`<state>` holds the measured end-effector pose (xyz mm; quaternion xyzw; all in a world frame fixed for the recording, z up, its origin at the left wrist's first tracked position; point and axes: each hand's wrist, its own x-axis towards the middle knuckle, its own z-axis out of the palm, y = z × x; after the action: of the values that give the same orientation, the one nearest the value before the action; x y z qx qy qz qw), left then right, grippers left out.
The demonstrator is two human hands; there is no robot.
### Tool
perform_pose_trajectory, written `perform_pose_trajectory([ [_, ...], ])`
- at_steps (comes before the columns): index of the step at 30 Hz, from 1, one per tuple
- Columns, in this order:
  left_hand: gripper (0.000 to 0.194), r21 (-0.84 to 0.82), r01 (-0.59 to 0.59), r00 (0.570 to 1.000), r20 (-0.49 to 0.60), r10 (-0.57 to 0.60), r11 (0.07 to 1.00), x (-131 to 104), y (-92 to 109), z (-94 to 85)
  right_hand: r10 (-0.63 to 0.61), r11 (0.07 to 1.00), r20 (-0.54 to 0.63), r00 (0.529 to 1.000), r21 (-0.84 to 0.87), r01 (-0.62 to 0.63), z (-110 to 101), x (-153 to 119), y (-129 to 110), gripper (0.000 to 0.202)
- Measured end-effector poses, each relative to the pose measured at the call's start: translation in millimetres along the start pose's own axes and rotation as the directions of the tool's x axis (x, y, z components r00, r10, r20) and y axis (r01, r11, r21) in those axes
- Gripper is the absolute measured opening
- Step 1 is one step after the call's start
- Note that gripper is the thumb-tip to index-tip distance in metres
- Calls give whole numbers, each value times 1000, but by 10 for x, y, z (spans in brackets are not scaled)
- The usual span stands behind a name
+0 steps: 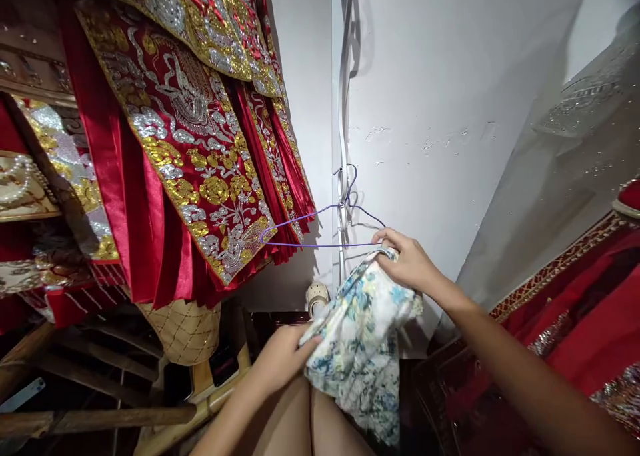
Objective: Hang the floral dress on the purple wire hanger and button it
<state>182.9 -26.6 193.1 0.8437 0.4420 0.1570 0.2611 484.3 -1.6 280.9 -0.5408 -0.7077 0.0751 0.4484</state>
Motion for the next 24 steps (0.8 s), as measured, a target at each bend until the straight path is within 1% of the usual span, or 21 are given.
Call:
perform_pose_trajectory([
  [1, 46, 76, 14, 999, -36, -11, 997, -22, -56, -124, -7, 1000, -38, 999, -21, 6, 63, 96, 128, 30],
  [2, 44, 152, 24, 997, -78, -12, 988, -36, -96, -247, -8, 1000, -48, 999, -14, 7, 140, 187, 246, 36],
  [4, 35, 277, 58, 986, -169, -11, 959, -42, -140, -458, 1, 1000, 12, 1000, 5, -1, 316, 328, 428, 43],
  [6, 28, 363, 93, 969, -245, -1, 927, -27, -162, -599, 18, 1000, 103, 995, -4, -18, 477, 388, 525, 39],
  [8, 26, 430, 127, 952, -305, 11, 894, -5, -180, -687, 43, 999, 141, 989, -34, -39, 569, 360, 549, 30],
  [10, 30, 457, 178, 938, -345, -11, 872, 14, -189, -750, 63, 997, 129, 990, -59, -56, 559, 265, 530, 25],
  [11, 32, 444, 212, 933, -356, -46, 871, 22, -185, -780, 70, 996, 120, 990, -69, -62, 516, 201, 513, 24],
  [14, 40, 314, 279, 920, -357, -160, 907, 65, -123, -874, 86, 993, 104, 991, -93, -77, 286, -1, 446, 25],
  [15, 43, 251, 271, 918, -358, -171, 929, 94, -83, -908, 105, 989, 96, 990, -113, -94, 197, -61, 418, 25],
  [16, 44, 188, 239, 916, -370, -157, 953, 132, -32, -946, 129, 983, 89, 988, -141, -116, 115, -113, 386, 24],
  [17, 46, 134, 190, 909, -399, -122, 973, 182, 28, -986, 155, 975, 85, 984, -171, -139, 44, -156, 351, 24],
  [19, 46, 71, 68, 870, -492, -25, 995, 313, 176, -1070, 185, 963, 88, 979, -214, -163, -44, -219, 272, 23],
  [21, 41, 73, -46, 816, -572, 80, 996, 480, 337, -1145, 160, 971, 116, 980, -199, -135, -60, -260, 193, 22],
  [22, 37, 88, -89, 798, -590, 124, 992, 570, 409, -1171, 139, 978, 139, 981, -174, -114, -48, -277, 157, 21],
  [24, 30, 128, -152, 782, -590, 198, 980, 742, 512, -1184, 103, 988, 185, 977, -135, -79, -13, -314, 107, 19],
])
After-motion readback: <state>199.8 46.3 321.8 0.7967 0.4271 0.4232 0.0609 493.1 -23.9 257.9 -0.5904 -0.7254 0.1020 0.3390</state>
